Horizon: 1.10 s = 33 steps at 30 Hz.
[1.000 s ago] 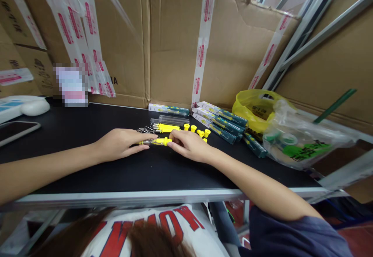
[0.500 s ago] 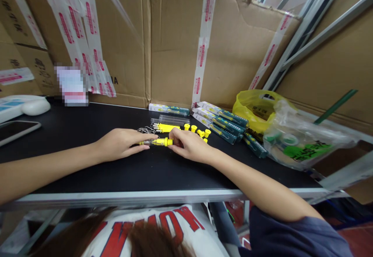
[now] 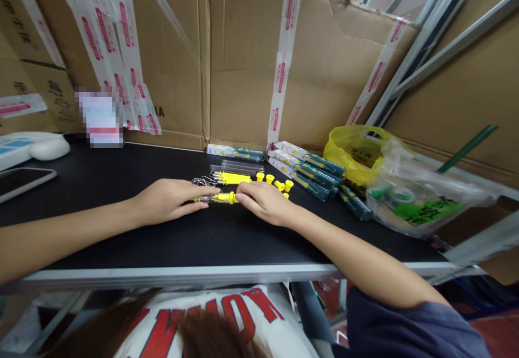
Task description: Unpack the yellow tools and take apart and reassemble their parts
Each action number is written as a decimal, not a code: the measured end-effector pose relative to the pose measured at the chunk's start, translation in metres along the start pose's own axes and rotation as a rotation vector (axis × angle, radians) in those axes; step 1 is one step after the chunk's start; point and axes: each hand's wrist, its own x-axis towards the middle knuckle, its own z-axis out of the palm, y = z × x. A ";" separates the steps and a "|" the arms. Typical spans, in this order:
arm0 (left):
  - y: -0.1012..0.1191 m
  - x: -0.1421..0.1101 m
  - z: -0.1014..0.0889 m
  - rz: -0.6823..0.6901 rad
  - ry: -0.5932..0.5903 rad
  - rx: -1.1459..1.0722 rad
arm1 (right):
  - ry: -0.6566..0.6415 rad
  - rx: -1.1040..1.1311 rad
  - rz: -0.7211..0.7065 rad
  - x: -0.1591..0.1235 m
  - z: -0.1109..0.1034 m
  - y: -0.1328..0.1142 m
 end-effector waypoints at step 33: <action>0.001 0.000 -0.001 -0.014 -0.031 -0.003 | 0.033 0.096 0.051 -0.003 0.004 -0.002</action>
